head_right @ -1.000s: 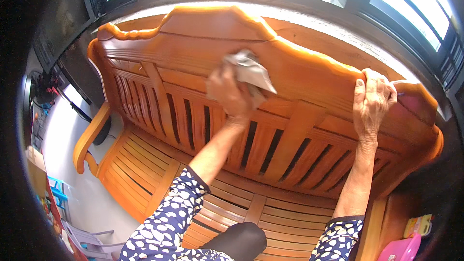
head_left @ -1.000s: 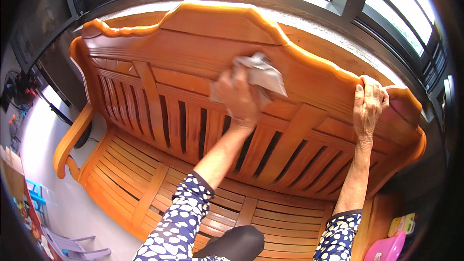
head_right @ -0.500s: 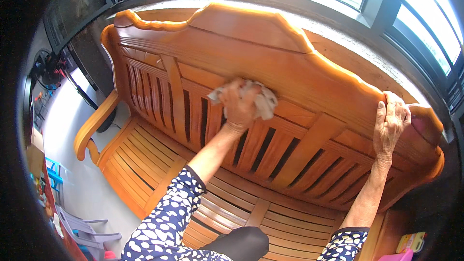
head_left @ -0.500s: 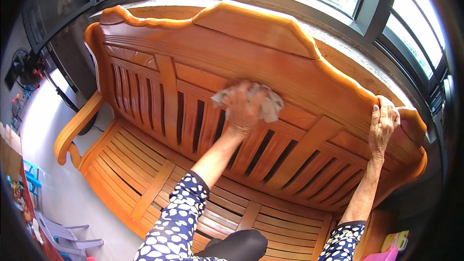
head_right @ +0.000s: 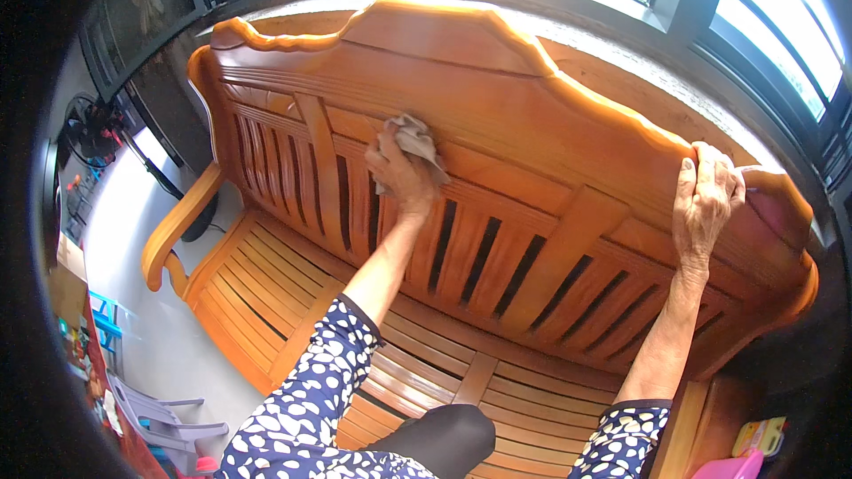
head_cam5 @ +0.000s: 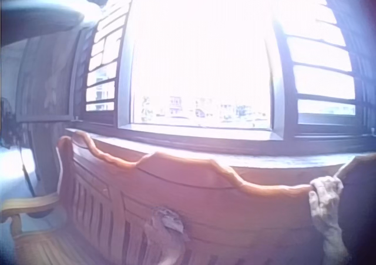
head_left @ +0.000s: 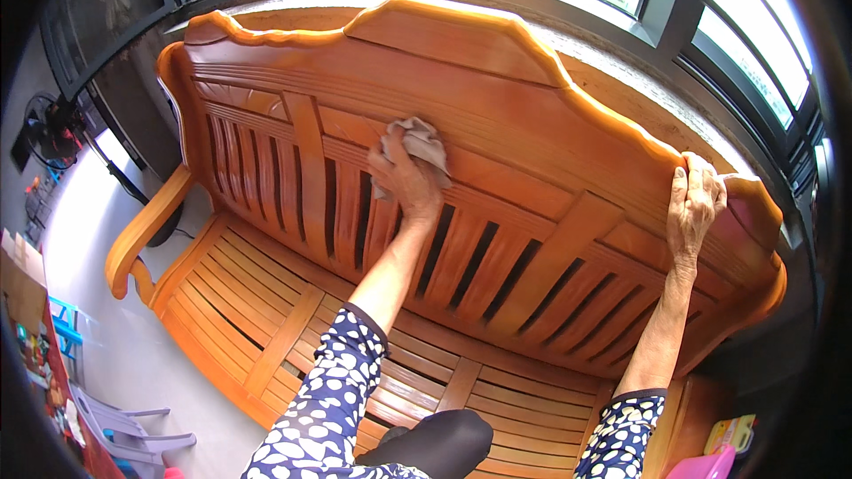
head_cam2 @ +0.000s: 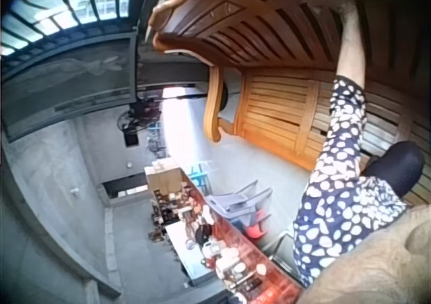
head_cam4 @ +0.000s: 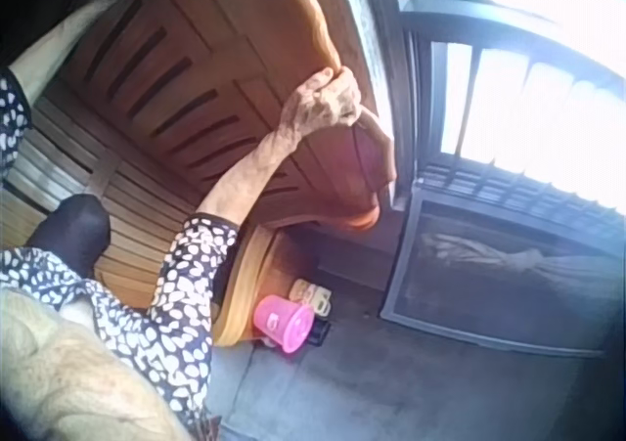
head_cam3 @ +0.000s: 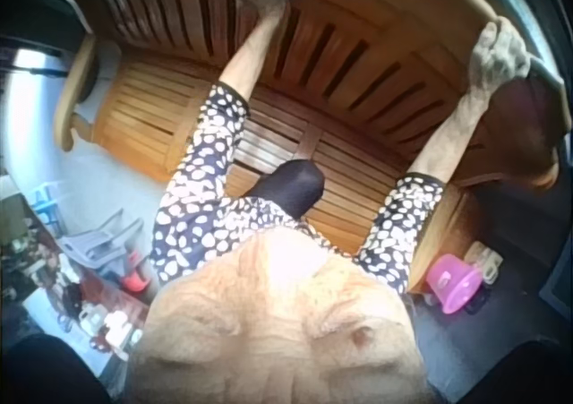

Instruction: The person wipes a wooden bench with a white cloth. They clean the backrest, armrests, and seat slats, moving methodically across the surface.

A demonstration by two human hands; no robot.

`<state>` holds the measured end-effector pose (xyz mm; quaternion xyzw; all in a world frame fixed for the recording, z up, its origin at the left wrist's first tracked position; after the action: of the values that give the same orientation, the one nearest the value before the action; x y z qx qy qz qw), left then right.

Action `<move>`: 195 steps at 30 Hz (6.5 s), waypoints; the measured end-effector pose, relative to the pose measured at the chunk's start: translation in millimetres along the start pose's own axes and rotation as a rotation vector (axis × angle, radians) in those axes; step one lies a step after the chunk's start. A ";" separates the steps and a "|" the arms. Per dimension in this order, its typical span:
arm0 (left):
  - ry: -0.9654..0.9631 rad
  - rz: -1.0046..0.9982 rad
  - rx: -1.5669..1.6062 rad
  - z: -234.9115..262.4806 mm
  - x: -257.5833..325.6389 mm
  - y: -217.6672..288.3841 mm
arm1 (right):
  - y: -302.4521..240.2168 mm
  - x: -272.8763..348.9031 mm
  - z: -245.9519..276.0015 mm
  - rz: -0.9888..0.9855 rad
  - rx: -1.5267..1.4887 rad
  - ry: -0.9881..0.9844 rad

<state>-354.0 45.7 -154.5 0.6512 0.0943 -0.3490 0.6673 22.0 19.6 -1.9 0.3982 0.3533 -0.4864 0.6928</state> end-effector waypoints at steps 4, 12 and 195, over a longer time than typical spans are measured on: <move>-0.058 -0.114 0.086 -17.4 64.3 34.5 | 0.5 -0.2 1.7 0.013 -0.004 -0.007; -0.286 -0.445 0.142 -24.7 152.1 73.1 | 5.1 4.8 -2.4 0.079 0.017 -0.054; 0.169 -0.113 0.246 -14.6 11.5 38.9 | 9.0 7.8 -12.9 0.108 0.043 -0.043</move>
<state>-317.8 51.9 -131.9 0.7486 0.1432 -0.3391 0.5515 31.4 29.9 -12.5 0.4209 0.3058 -0.4644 0.7167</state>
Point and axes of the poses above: each hand's wrist, its own x-axis away from the middle knuckle, its own z-axis out of the back of the hand, y = z × x, the point moved 3 cm from there along -x, towards the middle knuckle, and after that the axes turned 5 degrees about z, right-handed, at the moved point
